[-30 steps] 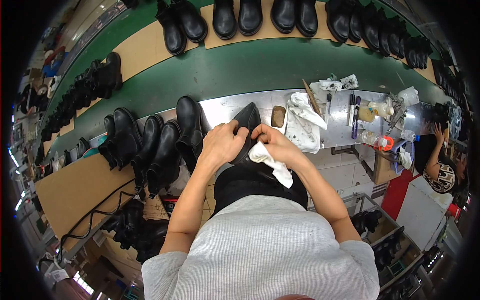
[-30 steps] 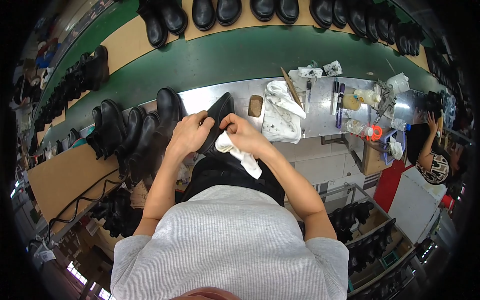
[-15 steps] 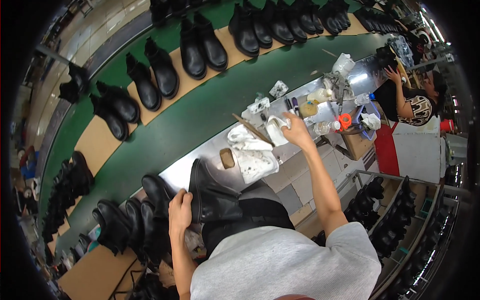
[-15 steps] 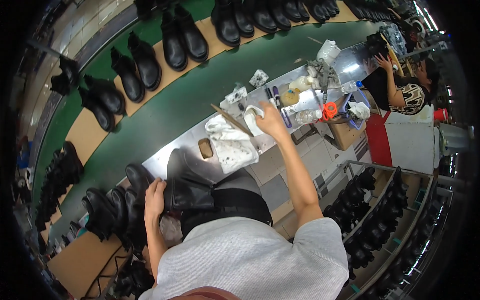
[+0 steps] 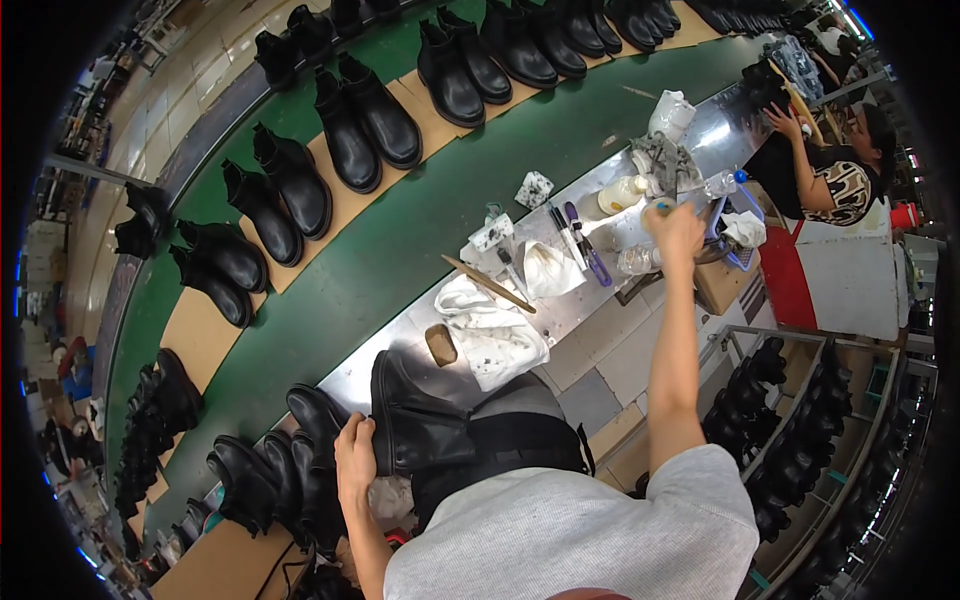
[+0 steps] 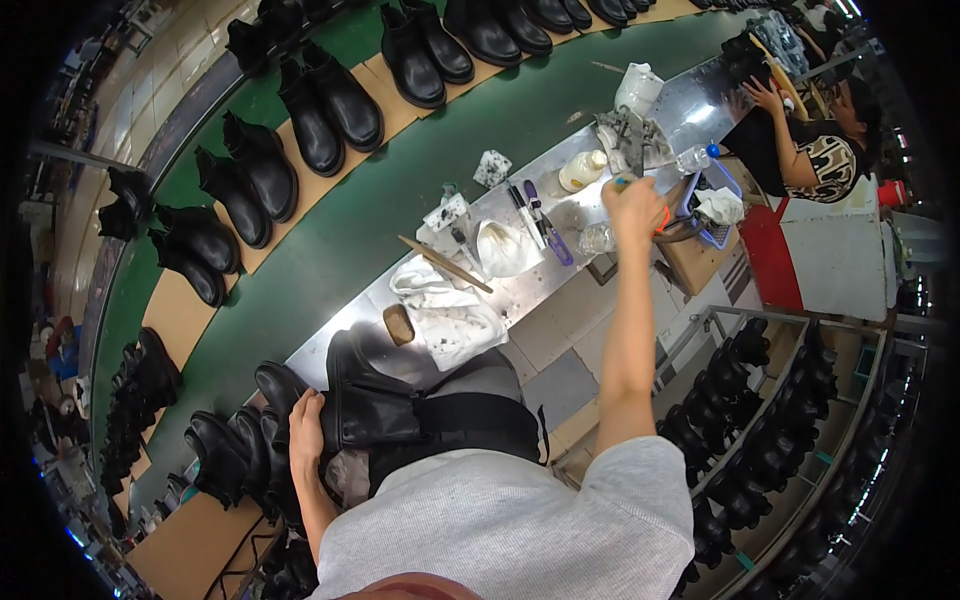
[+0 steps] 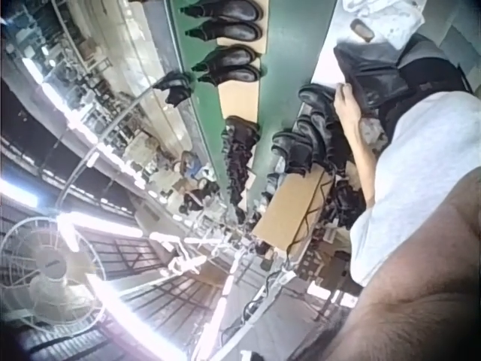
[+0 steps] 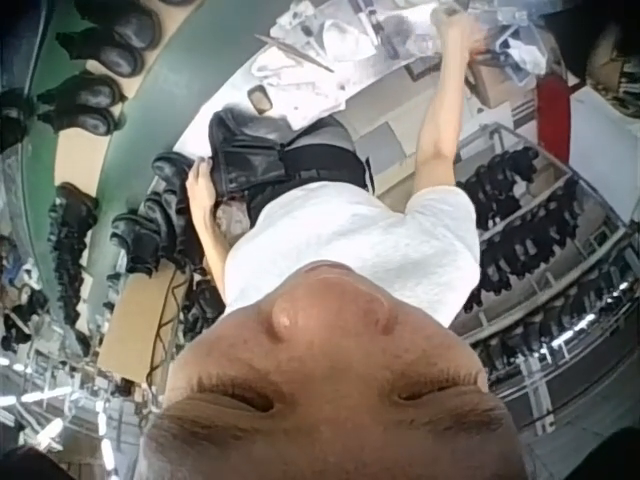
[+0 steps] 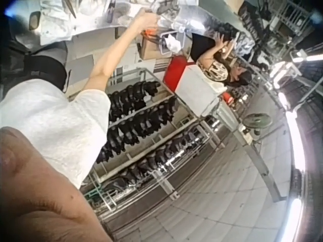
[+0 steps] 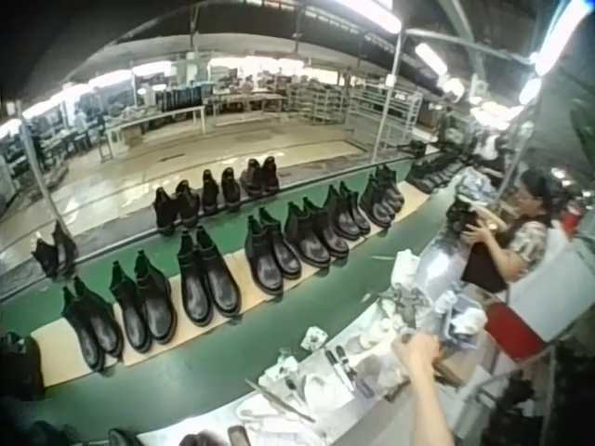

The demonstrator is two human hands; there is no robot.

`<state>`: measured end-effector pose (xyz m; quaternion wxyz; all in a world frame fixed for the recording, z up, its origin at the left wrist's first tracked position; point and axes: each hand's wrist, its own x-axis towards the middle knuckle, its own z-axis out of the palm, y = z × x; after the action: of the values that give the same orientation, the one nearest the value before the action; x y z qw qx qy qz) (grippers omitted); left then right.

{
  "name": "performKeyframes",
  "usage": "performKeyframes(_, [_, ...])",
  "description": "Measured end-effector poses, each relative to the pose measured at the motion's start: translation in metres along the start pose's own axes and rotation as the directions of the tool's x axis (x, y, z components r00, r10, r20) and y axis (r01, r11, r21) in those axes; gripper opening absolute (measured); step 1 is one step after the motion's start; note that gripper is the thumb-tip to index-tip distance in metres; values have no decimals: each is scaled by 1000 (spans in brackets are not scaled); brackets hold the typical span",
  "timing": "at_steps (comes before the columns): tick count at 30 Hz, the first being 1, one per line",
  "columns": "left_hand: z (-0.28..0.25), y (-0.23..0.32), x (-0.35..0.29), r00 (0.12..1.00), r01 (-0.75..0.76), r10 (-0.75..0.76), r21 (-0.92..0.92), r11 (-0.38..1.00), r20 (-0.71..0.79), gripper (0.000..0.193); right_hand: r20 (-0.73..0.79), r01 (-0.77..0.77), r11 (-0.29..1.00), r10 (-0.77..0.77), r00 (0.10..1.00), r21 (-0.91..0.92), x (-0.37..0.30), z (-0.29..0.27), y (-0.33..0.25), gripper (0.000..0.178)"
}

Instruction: Inspecting, cleaning, and marking black boots on a factory assembly line.

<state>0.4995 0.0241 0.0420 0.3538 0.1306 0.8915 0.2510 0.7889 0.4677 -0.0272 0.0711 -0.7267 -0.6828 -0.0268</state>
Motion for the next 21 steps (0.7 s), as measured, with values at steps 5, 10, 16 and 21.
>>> performKeyframes(5, [6,6,-1,1000,-9,9,7,1000,-4,37,276,25,989,-65,959,145,56,28,42,70])
performKeyframes(10, [4,-5,-7,998,33,-34,-20,999,-53,39,145,-250,692,207,968,677,16,85,128,56])
performKeyframes(16, [11,-20,-7,994,-35,16,-176,984,-110,32,715,-706,-184,-23,698,684,-54,136,91,71])
performKeyframes(21, [15,-32,3,981,-104,40,-337,936,-192,35,670,-642,-277,7,743,715,-25,143,81,71])
